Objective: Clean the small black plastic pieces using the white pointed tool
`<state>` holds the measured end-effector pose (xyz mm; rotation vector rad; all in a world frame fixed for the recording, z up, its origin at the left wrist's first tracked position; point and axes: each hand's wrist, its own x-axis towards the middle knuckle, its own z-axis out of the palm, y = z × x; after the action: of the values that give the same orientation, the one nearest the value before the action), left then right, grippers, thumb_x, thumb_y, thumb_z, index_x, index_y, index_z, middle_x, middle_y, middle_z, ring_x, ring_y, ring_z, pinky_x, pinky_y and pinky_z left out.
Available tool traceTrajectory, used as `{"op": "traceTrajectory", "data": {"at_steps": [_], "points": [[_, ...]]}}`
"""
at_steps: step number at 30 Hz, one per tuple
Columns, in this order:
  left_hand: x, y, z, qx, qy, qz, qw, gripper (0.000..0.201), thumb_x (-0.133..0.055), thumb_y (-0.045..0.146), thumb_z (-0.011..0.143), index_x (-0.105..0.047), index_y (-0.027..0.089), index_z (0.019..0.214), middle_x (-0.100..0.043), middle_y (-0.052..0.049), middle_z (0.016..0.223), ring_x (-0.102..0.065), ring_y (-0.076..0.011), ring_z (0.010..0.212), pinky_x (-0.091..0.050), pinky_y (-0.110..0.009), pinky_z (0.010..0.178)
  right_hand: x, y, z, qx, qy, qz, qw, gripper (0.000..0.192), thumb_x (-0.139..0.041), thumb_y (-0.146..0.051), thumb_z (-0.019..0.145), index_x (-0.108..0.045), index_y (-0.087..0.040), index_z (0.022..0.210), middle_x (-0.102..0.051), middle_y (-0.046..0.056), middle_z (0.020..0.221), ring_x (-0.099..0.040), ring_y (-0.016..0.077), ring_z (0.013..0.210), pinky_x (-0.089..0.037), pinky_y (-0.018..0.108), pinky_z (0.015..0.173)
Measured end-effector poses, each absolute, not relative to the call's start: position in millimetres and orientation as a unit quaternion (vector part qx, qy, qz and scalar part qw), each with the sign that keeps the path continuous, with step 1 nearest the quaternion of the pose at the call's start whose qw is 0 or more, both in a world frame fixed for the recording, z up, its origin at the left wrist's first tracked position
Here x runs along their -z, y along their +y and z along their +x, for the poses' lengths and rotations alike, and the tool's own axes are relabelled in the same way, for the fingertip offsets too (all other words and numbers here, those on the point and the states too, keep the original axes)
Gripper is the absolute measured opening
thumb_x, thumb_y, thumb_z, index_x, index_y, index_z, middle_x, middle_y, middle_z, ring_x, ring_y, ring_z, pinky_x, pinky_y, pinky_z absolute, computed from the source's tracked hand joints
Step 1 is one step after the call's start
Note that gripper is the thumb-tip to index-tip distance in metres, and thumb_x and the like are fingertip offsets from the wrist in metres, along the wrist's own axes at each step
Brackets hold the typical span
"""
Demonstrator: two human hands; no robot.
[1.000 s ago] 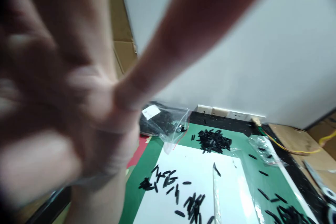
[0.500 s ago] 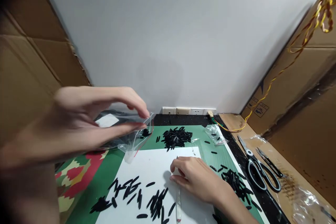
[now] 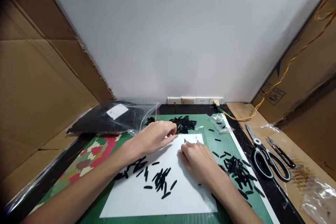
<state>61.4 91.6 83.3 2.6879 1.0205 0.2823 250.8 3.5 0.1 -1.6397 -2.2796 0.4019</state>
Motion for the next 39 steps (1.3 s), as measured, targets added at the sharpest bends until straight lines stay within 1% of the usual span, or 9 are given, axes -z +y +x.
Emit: {"op": "traceTrajectory", "data": {"at_steps": [5,9,14,18,23,26,31,35,39], "points": [[-48,90,54,-0.097,0.411,0.901,0.1,0.011,-0.064,0.028,0.101,-0.064,0.019,0.093,-0.071,-0.007,0.093,-0.067,-0.0249,0.08,-0.04,-0.033,0.066,5,9,264,-0.127,-0.772,-0.603,0.158,0.035,-0.052,-0.023,0.11,-0.057,-0.021,0.075,-0.071,0.007,0.08,-0.061,0.0217,0.067,-0.024,0.036,0.065],[-40,92,49,-0.1,0.437,0.888,0.1,0.011,-0.062,0.029,0.103,-0.064,0.019,0.097,-0.071,-0.008,0.097,-0.068,-0.0259,0.084,-0.041,-0.034,0.068,3,7,265,-0.14,-0.767,-0.597,0.189,0.028,-0.051,-0.019,0.109,-0.064,-0.02,0.084,-0.071,0.006,0.082,-0.062,0.0229,0.074,-0.034,0.034,0.072],[-28,96,46,-0.108,0.447,0.88,0.119,0.01,-0.063,0.028,0.102,-0.067,0.021,0.097,-0.073,-0.006,0.099,-0.069,-0.0237,0.084,-0.043,-0.033,0.07,5,4,246,-0.193,-0.784,-0.537,0.243,0.011,-0.065,-0.021,0.107,-0.075,-0.024,0.103,-0.074,0.003,0.1,-0.065,0.0222,0.094,-0.042,0.034,0.086],[-24,98,47,-0.119,0.447,0.876,0.134,0.013,-0.06,0.025,0.102,-0.07,0.02,0.097,-0.074,-0.006,0.101,-0.07,-0.0232,0.084,-0.046,-0.033,0.072,11,6,228,-0.235,-0.769,-0.53,0.269,0.006,-0.078,-0.021,0.1,-0.079,-0.026,0.097,-0.074,0.002,0.104,-0.065,0.0221,0.099,-0.042,0.036,0.091],[-23,98,48,-0.135,0.436,0.877,0.152,0.017,-0.059,0.018,0.1,-0.073,0.019,0.091,-0.075,-0.006,0.097,-0.071,-0.0233,0.087,-0.049,-0.033,0.076,14,10,218,-0.256,-0.731,-0.568,0.278,0.014,-0.082,-0.03,0.097,-0.076,-0.024,0.086,-0.071,0.003,0.099,-0.063,0.0244,0.099,-0.039,0.037,0.09],[-24,95,47,-0.152,0.429,0.876,0.158,0.019,-0.06,0.016,0.099,-0.074,0.018,0.088,-0.075,-0.006,0.094,-0.07,-0.023,0.085,-0.05,-0.034,0.075,15,9,218,-0.247,-0.723,-0.589,0.262,0.015,-0.081,-0.031,0.096,-0.072,-0.023,0.088,-0.068,0.004,0.099,-0.06,0.0269,0.1,-0.035,0.039,0.089],[-29,83,38,-0.218,0.404,0.875,0.155,0.014,-0.063,0.017,0.102,-0.074,0.017,0.095,-0.074,-0.006,0.098,-0.069,-0.0213,0.088,-0.053,-0.034,0.079,13,9,229,-0.225,-0.721,-0.616,0.224,0.015,-0.08,-0.035,0.096,-0.069,-0.025,0.096,-0.066,0.006,0.108,-0.057,0.0317,0.108,-0.031,0.04,0.091],[-33,67,27,-0.296,0.38,0.864,0.146,0.009,-0.067,0.017,0.102,-0.073,0.017,0.096,-0.074,-0.004,0.098,-0.066,-0.0163,0.08,-0.053,-0.03,0.076,6,10,244,-0.207,-0.717,-0.638,0.191,0.029,-0.089,-0.038,0.088,-0.066,-0.026,0.101,-0.063,0.006,0.109,-0.056,0.0338,0.108,-0.031,0.04,0.09],[-30,49,19,-0.381,0.361,0.841,0.129,0.006,-0.068,0.016,0.103,-0.073,0.018,0.098,-0.073,-0.002,0.094,-0.057,-0.0119,0.067,-0.05,-0.027,0.068,0,6,259,-0.196,-0.712,-0.654,0.163,0.045,-0.095,-0.04,0.08,-0.061,-0.026,0.107,-0.059,0.007,0.109,-0.056,0.0334,0.106,-0.032,0.038,0.088]]}}
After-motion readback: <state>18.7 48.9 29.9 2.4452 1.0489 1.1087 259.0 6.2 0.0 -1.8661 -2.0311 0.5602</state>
